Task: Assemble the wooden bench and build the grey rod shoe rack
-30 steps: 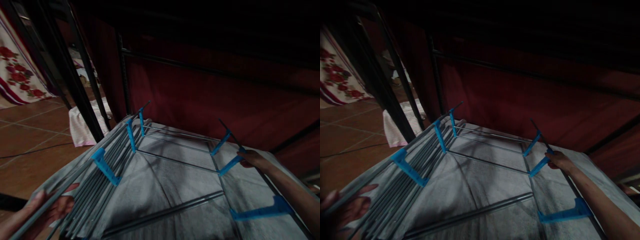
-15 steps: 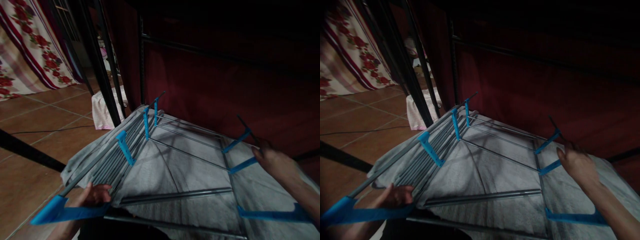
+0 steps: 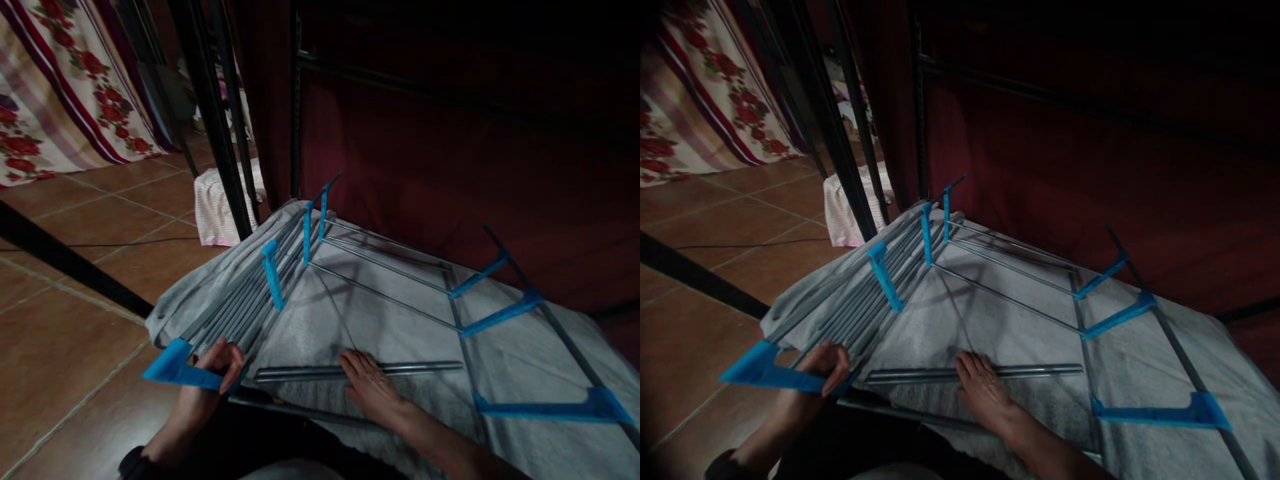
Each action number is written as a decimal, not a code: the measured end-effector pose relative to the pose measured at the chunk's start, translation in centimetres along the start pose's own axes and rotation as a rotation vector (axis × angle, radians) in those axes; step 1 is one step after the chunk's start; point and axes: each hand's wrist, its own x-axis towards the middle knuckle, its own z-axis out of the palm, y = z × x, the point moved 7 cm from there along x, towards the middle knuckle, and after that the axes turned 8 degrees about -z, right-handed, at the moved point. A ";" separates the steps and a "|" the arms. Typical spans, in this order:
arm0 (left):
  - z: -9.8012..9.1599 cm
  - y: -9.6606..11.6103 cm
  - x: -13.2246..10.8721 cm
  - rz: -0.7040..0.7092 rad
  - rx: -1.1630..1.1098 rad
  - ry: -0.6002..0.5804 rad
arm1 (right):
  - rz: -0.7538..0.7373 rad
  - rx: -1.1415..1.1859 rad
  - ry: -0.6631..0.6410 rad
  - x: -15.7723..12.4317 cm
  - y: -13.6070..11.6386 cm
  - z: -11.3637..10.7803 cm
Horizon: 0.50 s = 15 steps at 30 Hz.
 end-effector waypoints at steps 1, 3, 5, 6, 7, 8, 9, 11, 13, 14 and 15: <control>0.1 -0.1 0.0 0.003 -0.004 0.007 | 0.013 -0.028 0.020 0.2 0.1 0.1; 0.3 -0.1 0.0 0.007 -0.013 0.019 | -0.002 -0.073 0.033 0.6 -0.1 0.0; 0.6 -0.1 0.1 0.007 -0.016 0.017 | -0.045 -0.107 0.025 0.8 -0.3 -0.1; 0.7 -0.2 0.1 0.003 -0.014 0.013 | -0.066 -0.120 0.018 0.9 -0.3 -0.2; 0.8 -0.2 0.2 0.000 -0.015 0.007 | -0.079 -0.131 0.012 0.8 -0.2 -0.3; 0.8 -0.3 0.3 -0.001 -0.016 0.000 | -0.087 -0.139 0.006 0.8 0.1 -0.3; 0.8 -0.4 0.4 -0.001 -0.019 -0.006 | -0.087 -0.144 -0.003 0.8 0.4 -0.4; 0.6 -0.5 0.6 0.008 -0.033 -0.009 | -0.065 -0.146 -0.014 0.8 1.4 -0.7; 0.4 -0.6 0.7 0.014 -0.047 0.001 | -0.013 -0.143 -0.006 1.1 2.8 -1.3; 0.3 -0.6 0.7 0.011 -0.052 0.006 | 0.020 -0.146 0.004 1.3 3.5 -1.7; 0.3 -0.7 0.7 0.008 -0.053 0.009 | 0.056 -0.152 0.018 1.7 4.2 -2.1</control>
